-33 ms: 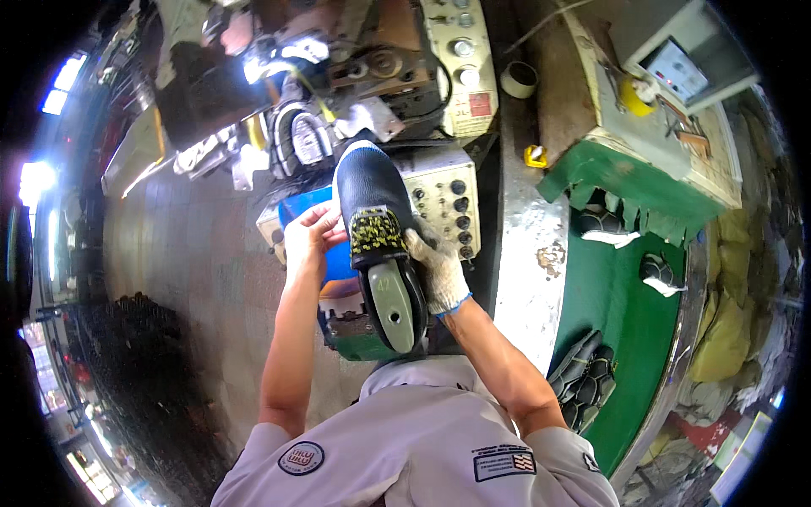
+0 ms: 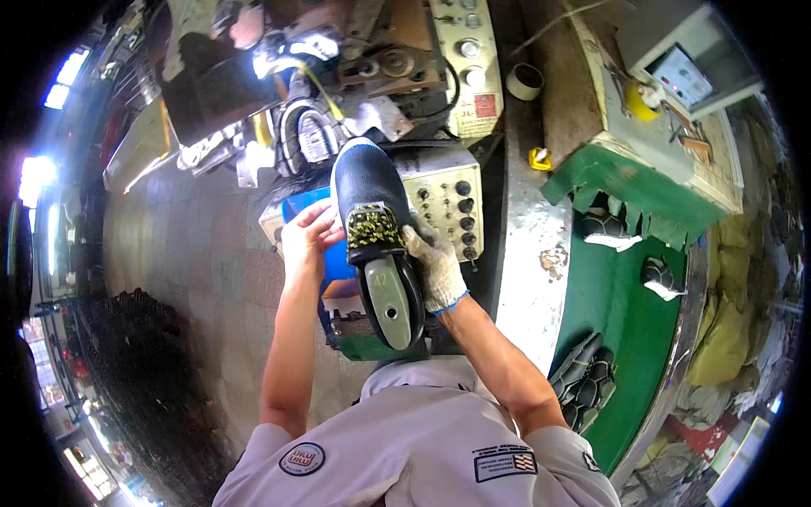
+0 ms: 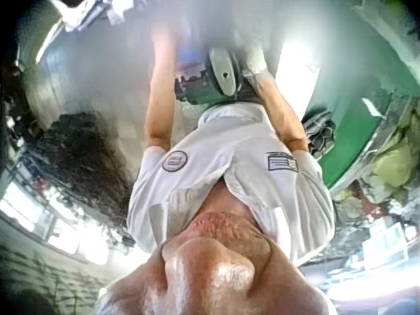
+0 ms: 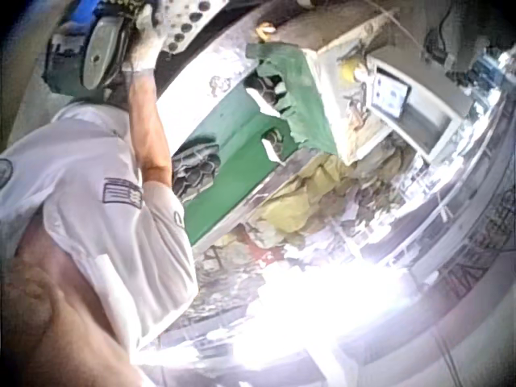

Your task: The person takes a shoe from a conveyor belt, mounts it onto a mechanical last, and operates the machine mechanism by hand before placing the shoe back on the belt.

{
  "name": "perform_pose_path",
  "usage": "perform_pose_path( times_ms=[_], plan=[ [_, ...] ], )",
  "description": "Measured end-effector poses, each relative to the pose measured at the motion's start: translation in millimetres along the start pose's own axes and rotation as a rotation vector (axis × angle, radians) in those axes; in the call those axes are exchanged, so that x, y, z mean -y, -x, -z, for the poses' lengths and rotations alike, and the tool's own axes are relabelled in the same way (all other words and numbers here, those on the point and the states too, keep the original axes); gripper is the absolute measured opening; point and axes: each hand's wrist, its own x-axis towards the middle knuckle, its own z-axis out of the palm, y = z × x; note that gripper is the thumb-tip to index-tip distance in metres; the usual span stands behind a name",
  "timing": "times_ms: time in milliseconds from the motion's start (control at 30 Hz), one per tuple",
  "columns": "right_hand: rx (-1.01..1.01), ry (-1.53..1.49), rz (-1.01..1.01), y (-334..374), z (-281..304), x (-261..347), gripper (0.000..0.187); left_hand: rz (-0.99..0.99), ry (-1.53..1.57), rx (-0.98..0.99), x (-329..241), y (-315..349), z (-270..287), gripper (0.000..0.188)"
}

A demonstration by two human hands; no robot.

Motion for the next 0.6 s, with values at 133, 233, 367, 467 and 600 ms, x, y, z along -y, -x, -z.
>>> perform_pose_path(
  times_ms=[133, 233, 367, 467, 600],
  plan=[
    [0.143, 0.039, 0.030, -33.9, -37.8, -15.0, 0.057, -0.124, 0.133, -0.060, -24.2, -3.7, 35.9, 0.048],
    [0.146, 0.101, 0.096, -61.4, -64.2, -20.9, 0.052, -0.266, 0.228, -0.049, -46.9, -10.4, 37.8, 0.051],
    [-0.039, 0.103, 0.125, -95.4, -79.3, -35.1, 0.051, -0.312, 0.312, -0.023, -47.6, -28.3, 39.2, 0.052],
    [0.065, 0.316, 0.286, -107.1, -65.9, -50.7, 0.050, -0.328, 0.131, -0.011, -3.9, -46.7, 52.9, 0.042],
    [0.018, 0.386, 0.301, -99.7, -76.7, -44.3, 0.045, 0.096, 0.271, -0.019, 4.0, -15.2, 35.3, 0.046]
  ],
)
